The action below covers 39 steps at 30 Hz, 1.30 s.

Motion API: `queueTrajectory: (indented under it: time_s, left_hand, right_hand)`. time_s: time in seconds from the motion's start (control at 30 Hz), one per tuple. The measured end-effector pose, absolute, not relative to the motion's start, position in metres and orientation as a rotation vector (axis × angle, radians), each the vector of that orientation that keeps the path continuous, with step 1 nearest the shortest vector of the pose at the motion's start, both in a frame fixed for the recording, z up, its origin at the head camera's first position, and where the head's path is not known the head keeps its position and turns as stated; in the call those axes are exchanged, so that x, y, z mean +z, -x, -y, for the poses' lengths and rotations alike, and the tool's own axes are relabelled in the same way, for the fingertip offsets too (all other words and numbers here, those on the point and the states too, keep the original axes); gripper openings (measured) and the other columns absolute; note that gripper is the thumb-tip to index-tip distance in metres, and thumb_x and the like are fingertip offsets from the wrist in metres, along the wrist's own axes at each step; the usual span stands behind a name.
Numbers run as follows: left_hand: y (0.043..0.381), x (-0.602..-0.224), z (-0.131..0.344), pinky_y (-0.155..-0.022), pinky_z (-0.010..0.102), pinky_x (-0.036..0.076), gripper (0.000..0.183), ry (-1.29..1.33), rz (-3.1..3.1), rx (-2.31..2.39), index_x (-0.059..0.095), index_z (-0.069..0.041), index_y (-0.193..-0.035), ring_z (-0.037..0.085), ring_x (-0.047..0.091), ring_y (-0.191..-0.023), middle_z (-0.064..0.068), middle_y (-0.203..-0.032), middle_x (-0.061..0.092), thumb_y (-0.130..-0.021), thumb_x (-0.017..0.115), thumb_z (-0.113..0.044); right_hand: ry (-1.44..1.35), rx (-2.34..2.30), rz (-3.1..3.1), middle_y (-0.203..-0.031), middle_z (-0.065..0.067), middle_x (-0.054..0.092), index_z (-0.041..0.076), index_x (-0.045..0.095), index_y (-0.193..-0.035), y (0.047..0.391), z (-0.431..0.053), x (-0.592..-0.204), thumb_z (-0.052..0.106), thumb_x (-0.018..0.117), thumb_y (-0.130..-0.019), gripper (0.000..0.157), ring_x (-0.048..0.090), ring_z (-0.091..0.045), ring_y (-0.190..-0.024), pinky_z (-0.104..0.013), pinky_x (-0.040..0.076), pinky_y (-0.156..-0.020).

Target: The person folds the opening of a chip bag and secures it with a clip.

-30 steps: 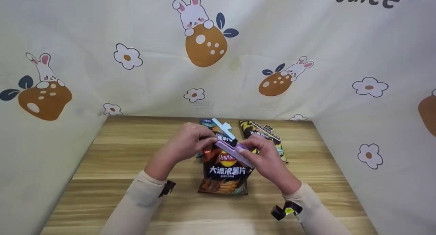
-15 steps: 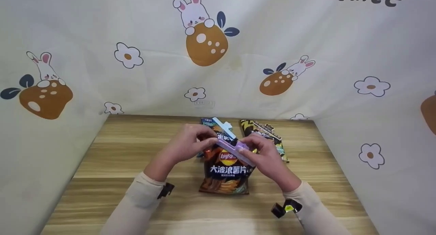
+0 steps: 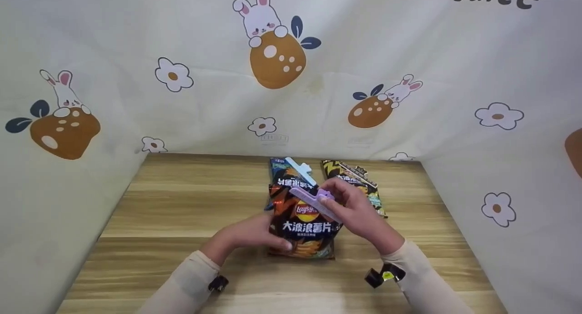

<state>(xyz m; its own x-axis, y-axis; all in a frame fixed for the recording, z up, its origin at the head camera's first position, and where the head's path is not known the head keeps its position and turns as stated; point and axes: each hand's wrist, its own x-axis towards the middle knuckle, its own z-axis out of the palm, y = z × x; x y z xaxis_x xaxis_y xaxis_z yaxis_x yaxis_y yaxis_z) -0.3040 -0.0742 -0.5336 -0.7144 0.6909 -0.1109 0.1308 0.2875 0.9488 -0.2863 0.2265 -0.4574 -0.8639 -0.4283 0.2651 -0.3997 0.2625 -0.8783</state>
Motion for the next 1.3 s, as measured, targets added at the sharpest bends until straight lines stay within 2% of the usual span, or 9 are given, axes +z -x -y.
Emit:
queueTrajectory:
  time_s: [0.1,0.37,0.5,0.63,0.77,0.97,1.13,1.3]
  left_hand:
    - [0.302,-0.542,0.071,-0.13,0.051,0.033,0.096,-0.781,-2.036,1.41,0.041,-0.028,-0.168,0.021,0.055,-0.147,-0.005,-0.158,0.06,-0.088,0.095,-0.03]
    - [0.299,-0.558,0.067,-0.128,0.049,0.036,0.089,-0.829,-2.062,1.389,0.05,-0.024,-0.164,0.016,0.059,-0.141,-0.009,-0.153,0.064,-0.087,0.095,-0.025]
    - [0.295,-0.559,0.067,-0.123,0.049,0.043,0.075,-0.76,-2.049,1.42,0.056,-0.021,-0.158,0.018,0.064,-0.133,-0.006,-0.143,0.069,-0.091,0.091,-0.025]
    - [0.291,-0.558,0.065,-0.115,0.047,0.051,0.063,-0.689,-2.007,1.472,0.06,-0.013,-0.151,0.022,0.068,-0.124,0.001,-0.133,0.073,-0.094,0.087,-0.023]
    - [0.289,-0.558,0.064,-0.112,0.043,0.054,0.061,-0.658,-1.933,1.533,0.058,-0.009,-0.15,0.025,0.069,-0.124,0.005,-0.132,0.073,-0.096,0.084,-0.02]
    - [0.288,-0.557,0.066,-0.118,0.044,0.048,0.062,-0.681,-1.954,1.531,0.057,-0.011,-0.152,0.023,0.067,-0.127,0.003,-0.135,0.071,-0.098,0.083,-0.024]
    - [0.289,-0.556,0.069,-0.117,0.046,0.048,0.06,-0.687,-1.982,1.525,0.057,-0.008,-0.151,0.023,0.067,-0.123,0.005,-0.132,0.071,-0.099,0.082,-0.026]
    - [0.288,-0.553,0.072,-0.12,0.047,0.046,0.067,-0.664,-1.944,1.576,0.052,-0.007,-0.157,0.025,0.066,-0.127,0.007,-0.136,0.07,-0.1,0.081,-0.026]
  right_hand:
    - [0.83,-1.704,-2.474,-0.102,-0.012,0.073,0.011,0.068,-0.126,0.287,-0.226,-0.458,0.021,0.067,-0.112,0.017,0.073,-0.028,-0.075,-0.039,0.065,-0.06]
    - [0.793,-1.65,-2.556,-0.096,-0.011,0.071,0.014,0.065,-0.129,0.289,-0.224,-0.462,0.023,0.06,-0.116,0.017,0.07,-0.025,-0.072,-0.034,0.061,-0.059]
    - [0.752,-1.687,-2.534,-0.093,-0.012,0.071,0.009,0.064,-0.131,0.291,-0.223,-0.462,0.021,0.058,-0.117,0.019,0.068,-0.024,-0.069,-0.03,0.059,-0.057]
    - [0.7,-1.742,-2.522,-0.092,-0.012,0.072,0.006,0.065,-0.129,0.295,-0.223,-0.459,0.018,0.059,-0.116,0.019,0.067,-0.022,-0.068,-0.028,0.058,-0.056]
    - [0.673,-1.753,-2.504,-0.1,-0.014,0.073,0.005,0.063,-0.13,0.3,-0.225,-0.456,0.01,0.063,-0.112,0.019,0.069,-0.023,-0.076,-0.028,0.059,-0.062]
    - [0.682,-1.703,-2.507,-0.11,-0.016,0.072,0.001,0.061,-0.133,0.305,-0.226,-0.455,0.001,0.064,-0.105,0.028,0.07,-0.024,-0.086,-0.028,0.06,-0.068]
    - [0.684,-1.695,-2.512,-0.113,-0.016,0.073,0.002,0.061,-0.135,0.309,-0.224,-0.453,0.001,0.064,-0.107,0.029,0.072,-0.026,-0.092,-0.03,0.061,-0.075]
    - [0.702,-1.693,-2.505,-0.12,-0.016,0.072,0.006,0.062,-0.14,0.315,-0.222,-0.451,0.006,0.063,-0.11,0.03,0.075,-0.029,-0.101,-0.037,0.064,-0.084]
